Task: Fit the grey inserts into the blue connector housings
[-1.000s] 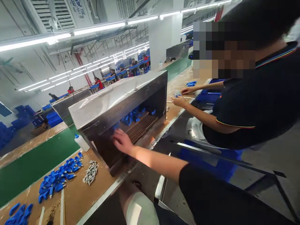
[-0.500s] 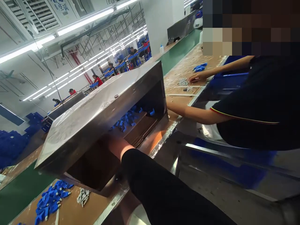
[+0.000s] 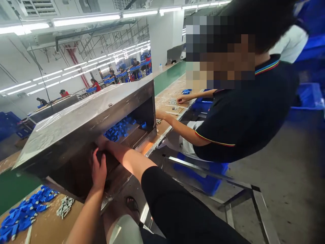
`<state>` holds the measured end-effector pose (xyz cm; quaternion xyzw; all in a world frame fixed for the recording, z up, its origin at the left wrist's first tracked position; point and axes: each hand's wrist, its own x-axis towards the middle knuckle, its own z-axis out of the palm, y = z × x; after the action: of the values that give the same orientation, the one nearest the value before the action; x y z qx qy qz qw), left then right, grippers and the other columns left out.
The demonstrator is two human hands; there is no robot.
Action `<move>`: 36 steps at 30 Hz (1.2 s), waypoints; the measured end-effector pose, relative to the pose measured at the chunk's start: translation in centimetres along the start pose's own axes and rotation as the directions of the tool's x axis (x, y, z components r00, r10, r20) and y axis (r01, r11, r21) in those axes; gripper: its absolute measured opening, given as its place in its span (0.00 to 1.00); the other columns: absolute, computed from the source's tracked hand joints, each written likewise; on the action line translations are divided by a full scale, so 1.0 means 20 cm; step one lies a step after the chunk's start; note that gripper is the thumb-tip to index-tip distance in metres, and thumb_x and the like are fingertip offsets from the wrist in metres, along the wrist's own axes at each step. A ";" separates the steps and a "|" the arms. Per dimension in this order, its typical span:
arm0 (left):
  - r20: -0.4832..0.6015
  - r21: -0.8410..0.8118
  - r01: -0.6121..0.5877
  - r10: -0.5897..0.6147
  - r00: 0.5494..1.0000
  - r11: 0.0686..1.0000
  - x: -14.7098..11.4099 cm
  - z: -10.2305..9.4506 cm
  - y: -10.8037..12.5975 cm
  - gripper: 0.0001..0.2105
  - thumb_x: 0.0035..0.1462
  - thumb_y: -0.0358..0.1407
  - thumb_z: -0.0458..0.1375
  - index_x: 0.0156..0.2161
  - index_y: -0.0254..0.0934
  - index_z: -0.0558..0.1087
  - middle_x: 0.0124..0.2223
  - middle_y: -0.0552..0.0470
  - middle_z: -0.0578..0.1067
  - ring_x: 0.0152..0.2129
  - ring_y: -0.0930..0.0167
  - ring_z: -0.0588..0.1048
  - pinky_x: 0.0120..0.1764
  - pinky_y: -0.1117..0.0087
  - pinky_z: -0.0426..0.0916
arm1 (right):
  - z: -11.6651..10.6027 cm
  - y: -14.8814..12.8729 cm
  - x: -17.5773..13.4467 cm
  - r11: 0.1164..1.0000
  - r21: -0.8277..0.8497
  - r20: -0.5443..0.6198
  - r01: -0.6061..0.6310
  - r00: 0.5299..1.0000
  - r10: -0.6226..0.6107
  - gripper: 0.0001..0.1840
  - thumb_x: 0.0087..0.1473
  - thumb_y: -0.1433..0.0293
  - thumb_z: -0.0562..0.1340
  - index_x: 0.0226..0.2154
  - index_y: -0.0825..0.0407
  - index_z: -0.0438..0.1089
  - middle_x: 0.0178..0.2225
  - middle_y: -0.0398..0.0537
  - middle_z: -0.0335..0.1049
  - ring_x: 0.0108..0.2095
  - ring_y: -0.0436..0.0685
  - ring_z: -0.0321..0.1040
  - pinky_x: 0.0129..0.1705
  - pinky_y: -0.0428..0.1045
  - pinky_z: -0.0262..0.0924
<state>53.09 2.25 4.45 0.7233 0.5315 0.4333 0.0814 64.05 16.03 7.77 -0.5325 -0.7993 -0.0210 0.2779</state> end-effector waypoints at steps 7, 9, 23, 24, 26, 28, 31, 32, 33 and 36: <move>0.243 0.256 0.001 -0.066 0.968 0.967 0.16 0.20 -0.09 0.48 0.56 0.50 0.63 0.73 0.36 0.44 0.68 0.29 0.59 0.65 0.47 0.60 0.61 0.48 0.60 | -0.09 0.25 -0.21 0.996 0.076 0.026 0.044 0.999 -0.046 0.14 0.64 0.73 0.58 0.45 0.53 0.79 0.46 0.51 0.78 0.48 0.56 0.72 0.52 0.48 0.63; 0.238 0.253 -0.047 -0.015 0.971 0.966 0.15 0.22 -0.09 0.53 0.52 0.56 0.65 0.74 0.37 0.44 0.70 0.29 0.53 0.67 0.46 0.56 0.62 0.48 0.59 | -0.12 0.34 -0.33 0.996 0.070 -0.041 -0.049 0.998 0.052 0.20 0.67 0.74 0.51 0.53 0.52 0.75 0.52 0.53 0.76 0.52 0.56 0.69 0.55 0.49 0.60; 0.332 0.494 -0.292 0.133 0.934 0.819 0.38 0.35 0.00 0.27 0.59 0.43 0.59 0.63 0.38 0.69 0.58 0.36 0.69 0.53 0.51 0.69 0.54 0.55 0.63 | -0.06 0.29 -0.45 0.947 -0.007 -0.098 -0.320 0.943 0.318 0.24 0.60 0.60 0.58 0.49 0.61 0.73 0.50 0.67 0.71 0.56 0.71 0.62 0.59 0.61 0.58; 0.337 0.483 -0.333 0.178 0.924 0.810 0.39 0.34 -0.01 0.28 0.57 0.45 0.60 0.62 0.38 0.69 0.57 0.37 0.69 0.53 0.52 0.69 0.54 0.56 0.64 | -0.08 0.29 -0.45 0.942 0.002 -0.105 -0.336 0.937 0.334 0.25 0.61 0.58 0.58 0.49 0.62 0.73 0.50 0.68 0.71 0.56 0.71 0.63 0.58 0.61 0.59; 0.344 0.455 -0.407 0.265 0.901 0.792 0.39 0.32 -0.02 0.28 0.56 0.46 0.62 0.60 0.39 0.69 0.57 0.39 0.70 0.52 0.53 0.70 0.53 0.58 0.65 | -0.10 0.29 -0.46 0.932 0.029 -0.122 -0.362 0.924 0.362 0.26 0.61 0.56 0.58 0.49 0.61 0.73 0.49 0.66 0.72 0.54 0.69 0.65 0.57 0.60 0.61; 0.376 0.426 -0.464 0.315 0.871 0.776 0.41 0.31 -0.01 0.27 0.55 0.46 0.62 0.59 0.40 0.68 0.56 0.40 0.71 0.51 0.55 0.72 0.49 0.61 0.67 | -0.12 0.30 -0.46 0.933 0.058 -0.131 -0.355 0.924 0.360 0.26 0.60 0.54 0.58 0.49 0.58 0.74 0.48 0.63 0.74 0.52 0.68 0.68 0.55 0.59 0.64; 0.414 0.408 -0.450 0.279 0.867 0.794 0.44 0.31 0.02 0.29 0.55 0.47 0.62 0.59 0.40 0.64 0.53 0.40 0.72 0.46 0.56 0.75 0.41 0.63 0.69 | -0.13 0.31 -0.44 0.949 0.090 -0.097 -0.302 0.946 0.310 0.28 0.60 0.51 0.55 0.45 0.56 0.77 0.47 0.62 0.75 0.50 0.69 0.71 0.49 0.59 0.68; 0.421 0.412 -0.429 0.250 0.872 0.803 0.44 0.31 0.03 0.30 0.55 0.48 0.62 0.60 0.39 0.63 0.52 0.39 0.73 0.45 0.55 0.76 0.39 0.63 0.68 | -0.13 0.32 -0.43 0.954 0.094 -0.082 -0.285 0.953 0.293 0.29 0.60 0.51 0.55 0.44 0.57 0.78 0.46 0.62 0.76 0.49 0.70 0.72 0.47 0.58 0.69; 0.426 0.420 -0.412 0.225 0.876 0.809 0.45 0.32 0.04 0.31 0.56 0.49 0.61 0.61 0.39 0.62 0.51 0.39 0.74 0.44 0.55 0.77 0.38 0.63 0.68 | -0.14 0.33 -0.43 0.957 0.099 -0.069 -0.273 0.957 0.280 0.29 0.60 0.51 0.55 0.42 0.58 0.79 0.45 0.63 0.77 0.49 0.70 0.73 0.46 0.57 0.69; 0.422 0.459 -0.389 0.189 0.887 0.799 0.45 0.33 0.06 0.30 0.59 0.52 0.58 0.61 0.41 0.61 0.50 0.40 0.76 0.42 0.54 0.77 0.36 0.63 0.66 | -0.15 0.36 -0.42 0.954 0.147 -0.051 -0.260 0.962 0.269 0.28 0.59 0.52 0.57 0.38 0.59 0.79 0.39 0.63 0.79 0.44 0.67 0.76 0.41 0.53 0.70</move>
<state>59.11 11.53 5.87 0.8566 0.4878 0.1388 -0.0954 73.87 11.09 4.45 -0.6131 -0.7100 0.0533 0.3423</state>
